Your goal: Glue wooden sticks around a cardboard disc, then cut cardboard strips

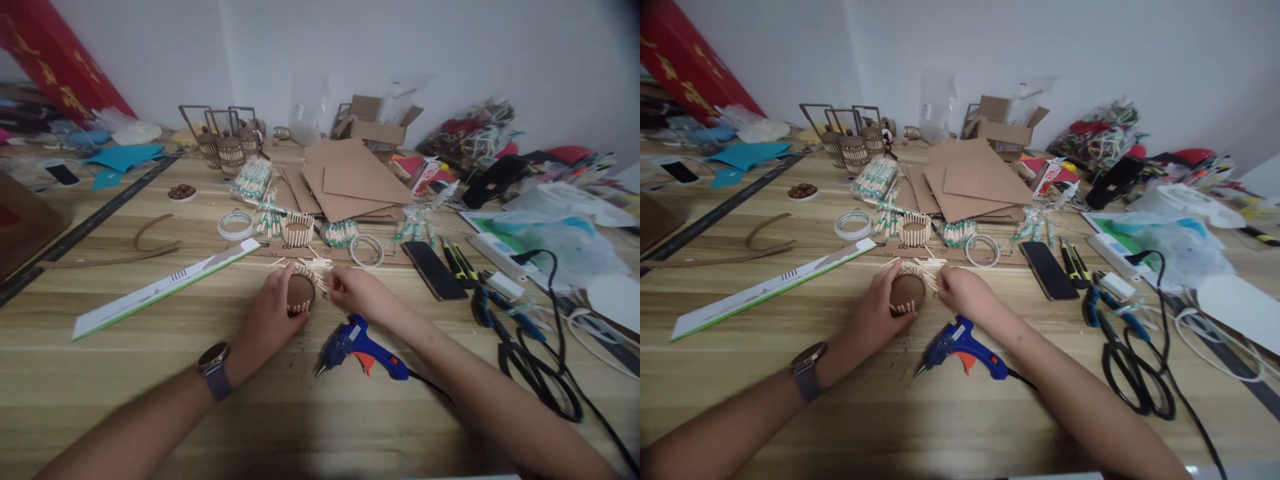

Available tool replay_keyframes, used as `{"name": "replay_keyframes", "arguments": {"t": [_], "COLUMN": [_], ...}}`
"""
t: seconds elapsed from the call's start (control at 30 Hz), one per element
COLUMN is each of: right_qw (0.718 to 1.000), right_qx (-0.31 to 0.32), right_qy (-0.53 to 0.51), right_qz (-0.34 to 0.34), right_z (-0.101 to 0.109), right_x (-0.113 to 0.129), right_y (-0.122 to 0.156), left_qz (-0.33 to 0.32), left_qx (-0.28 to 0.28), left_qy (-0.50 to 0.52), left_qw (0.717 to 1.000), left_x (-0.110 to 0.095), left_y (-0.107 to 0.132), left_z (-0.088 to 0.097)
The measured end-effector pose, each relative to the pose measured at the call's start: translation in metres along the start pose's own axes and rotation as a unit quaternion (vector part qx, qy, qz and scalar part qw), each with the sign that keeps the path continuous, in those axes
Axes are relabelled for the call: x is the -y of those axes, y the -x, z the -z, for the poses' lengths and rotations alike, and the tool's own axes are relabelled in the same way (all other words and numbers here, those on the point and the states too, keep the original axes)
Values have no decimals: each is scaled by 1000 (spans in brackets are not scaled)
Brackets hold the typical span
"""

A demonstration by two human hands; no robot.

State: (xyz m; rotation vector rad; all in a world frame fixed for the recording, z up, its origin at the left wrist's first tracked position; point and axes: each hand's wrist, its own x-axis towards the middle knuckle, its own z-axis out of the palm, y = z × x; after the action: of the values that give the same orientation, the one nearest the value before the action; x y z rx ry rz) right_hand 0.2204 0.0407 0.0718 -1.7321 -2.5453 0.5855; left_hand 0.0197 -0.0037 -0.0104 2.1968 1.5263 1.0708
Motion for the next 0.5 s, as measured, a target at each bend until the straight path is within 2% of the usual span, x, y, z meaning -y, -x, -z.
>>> {"name": "replay_keyframes", "arguments": {"t": [0.17,0.33,0.5], "right_qw": [1000,997,995], "right_qx": [9,44,41], "right_qy": [21,29,40], "right_qz": [15,51,79], "right_z": [-13,-13,-4], "right_x": [8,0,-6], "right_y": [-17,-10,3], "left_qz": [-2,2,-4], "left_qx": [-5,-4,-5], "left_qy": [8,8,6], "left_qw": [1000,1000,1000], "left_x": [0,-1,-2], "left_y": [0,0,-1], "left_z": [-1,0,0]}}
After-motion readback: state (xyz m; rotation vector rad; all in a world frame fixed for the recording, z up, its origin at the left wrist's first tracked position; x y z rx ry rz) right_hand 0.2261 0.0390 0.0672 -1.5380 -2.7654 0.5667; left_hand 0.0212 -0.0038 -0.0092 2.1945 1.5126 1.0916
